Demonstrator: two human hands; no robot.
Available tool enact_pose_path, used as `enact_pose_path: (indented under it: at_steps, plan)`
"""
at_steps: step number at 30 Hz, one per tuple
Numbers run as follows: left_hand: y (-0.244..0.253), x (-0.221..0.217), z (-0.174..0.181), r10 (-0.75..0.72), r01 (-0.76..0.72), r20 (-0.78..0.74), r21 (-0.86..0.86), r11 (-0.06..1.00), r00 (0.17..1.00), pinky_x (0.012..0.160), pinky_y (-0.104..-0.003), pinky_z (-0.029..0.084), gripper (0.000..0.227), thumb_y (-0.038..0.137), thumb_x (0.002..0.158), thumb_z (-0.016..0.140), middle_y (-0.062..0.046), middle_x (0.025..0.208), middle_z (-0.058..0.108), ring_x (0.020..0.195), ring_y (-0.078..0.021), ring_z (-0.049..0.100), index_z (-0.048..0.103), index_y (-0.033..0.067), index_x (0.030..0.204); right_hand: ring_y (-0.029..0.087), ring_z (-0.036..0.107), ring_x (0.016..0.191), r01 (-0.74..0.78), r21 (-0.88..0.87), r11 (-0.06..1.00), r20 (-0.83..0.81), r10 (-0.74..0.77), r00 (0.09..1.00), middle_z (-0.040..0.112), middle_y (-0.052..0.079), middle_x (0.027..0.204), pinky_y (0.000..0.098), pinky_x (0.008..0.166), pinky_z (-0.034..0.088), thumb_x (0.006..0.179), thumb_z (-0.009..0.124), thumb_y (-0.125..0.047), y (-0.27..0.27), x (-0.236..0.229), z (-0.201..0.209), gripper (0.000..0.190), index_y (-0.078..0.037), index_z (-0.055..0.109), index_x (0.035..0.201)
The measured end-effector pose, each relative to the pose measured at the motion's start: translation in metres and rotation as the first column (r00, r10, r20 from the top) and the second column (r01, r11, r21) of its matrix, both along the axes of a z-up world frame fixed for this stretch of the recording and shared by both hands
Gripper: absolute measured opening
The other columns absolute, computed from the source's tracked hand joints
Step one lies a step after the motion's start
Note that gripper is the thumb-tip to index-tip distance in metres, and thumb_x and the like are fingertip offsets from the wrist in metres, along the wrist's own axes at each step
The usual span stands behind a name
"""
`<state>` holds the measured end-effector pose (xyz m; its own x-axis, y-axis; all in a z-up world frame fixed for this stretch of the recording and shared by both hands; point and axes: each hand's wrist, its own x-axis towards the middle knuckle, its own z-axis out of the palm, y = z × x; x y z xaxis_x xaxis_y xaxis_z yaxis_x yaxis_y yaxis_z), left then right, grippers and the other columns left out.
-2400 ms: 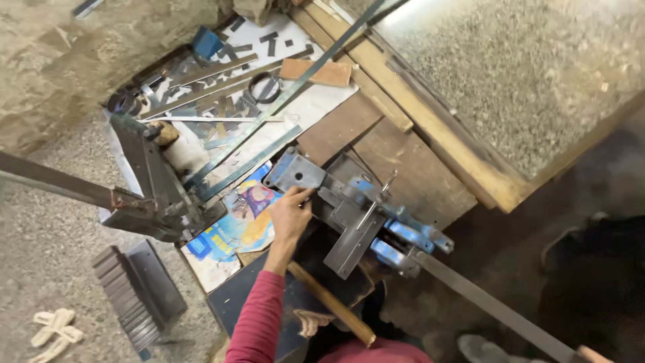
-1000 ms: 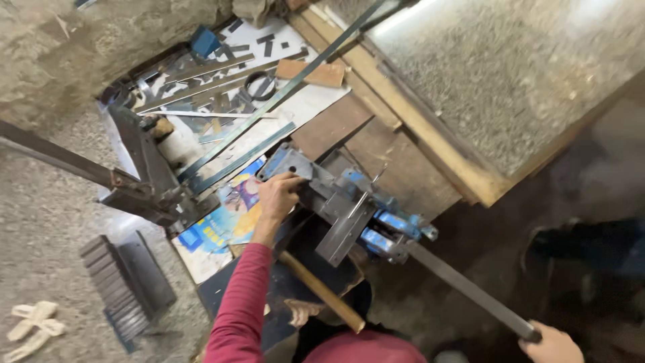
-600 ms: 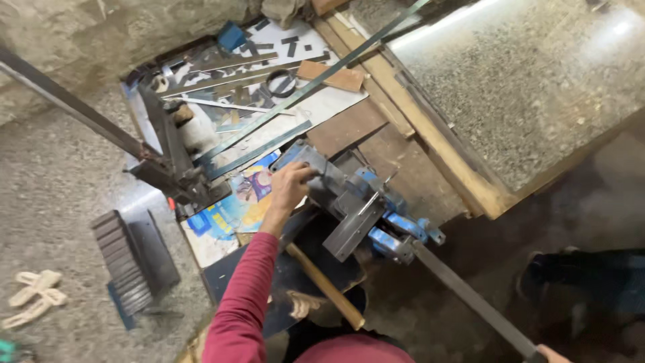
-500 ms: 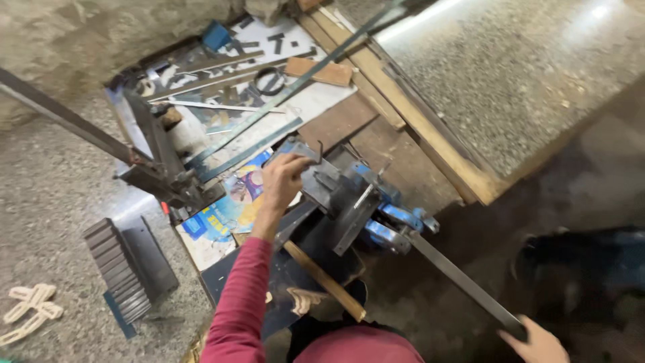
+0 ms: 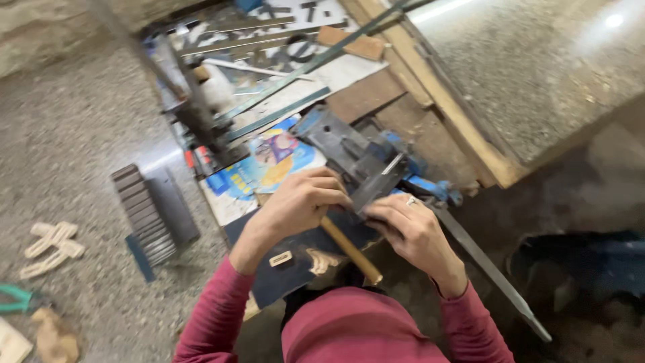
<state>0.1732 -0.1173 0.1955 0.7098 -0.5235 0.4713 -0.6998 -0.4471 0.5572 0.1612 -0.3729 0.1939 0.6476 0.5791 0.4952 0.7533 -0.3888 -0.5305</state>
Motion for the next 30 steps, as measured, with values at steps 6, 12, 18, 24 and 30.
enact_pose_path:
  at_steps: [6,12,18,24,30]
  plan:
    - [-0.012,-0.076,-0.04,0.354,-0.71,-0.658,-0.408,0.574,0.665,0.085,-0.029,0.059,0.037,-0.002,0.089,0.072,-0.004,0.109,0.077,0.095,-0.0145,0.074,0.069,0.0078,0.125,0.028,0.073,0.081,0.196,0.192,0.962,0.011,-0.202,0.979,0.073,0.01,0.09,0.0368,0.074,0.057,0.082,0.081,0.002,0.054,-0.028,-0.036,0.016,-0.004,0.073,0.095]
    - [-0.014,-0.119,-0.098,0.021,-0.781,-0.789,-0.604,0.159,0.614,0.088,-0.027,0.056,0.042,-0.002,0.092,0.075,-0.008,0.11,0.073,0.099,-0.0134,0.068,0.067,-0.0021,0.133,0.032,0.07,0.087,0.096,0.115,0.989,0.169,-0.115,0.979,0.072,0.01,0.093,0.0425,0.082,0.056,0.077,0.083,-0.004,0.109,-0.054,-0.056,0.024,-0.004,0.071,0.098]
    - [0.062,-0.145,-0.097,0.126,-0.799,-0.789,-0.598,0.063,0.601,0.098,-0.03,0.058,0.049,0.001,0.092,0.072,-0.014,0.122,0.073,0.11,-0.0185,0.071,0.057,-0.0012,0.139,0.033,0.071,0.09,-0.047,-0.133,0.99,-0.13,0.029,0.991,0.073,0.013,0.106,0.0412,0.077,0.055,0.089,0.078,-0.018,0.129,-0.054,-0.112,0.031,-0.003,0.072,0.116]
    - [0.079,-0.167,-0.095,0.118,-0.832,-0.823,-0.549,0.086,0.555,0.099,-0.035,0.058,0.051,0.001,0.091,0.072,-0.018,0.128,0.071,0.114,-0.0234,0.071,0.058,-0.0064,0.139,0.032,0.068,0.085,-0.225,-0.258,0.94,0.012,0.236,0.972,0.07,0.013,0.101,0.0418,0.077,0.055,0.087,0.074,-0.017,0.158,-0.067,-0.176,0.018,-0.006,0.067,0.1]
    - [0.068,-0.174,-0.09,0.02,-0.806,-0.807,-0.587,0.077,0.59,0.103,-0.035,0.057,0.053,-0.001,0.09,0.073,-0.019,0.132,0.07,0.119,-0.0253,0.07,0.056,-0.0064,0.141,0.018,0.067,0.073,0.116,0.022,0.993,-0.845,-0.044,0.533,0.074,0.011,0.086,0.0317,0.063,0.054,0.086,0.082,-0.004,0.138,-0.058,-0.146,0.021,0.002,0.07,0.102]
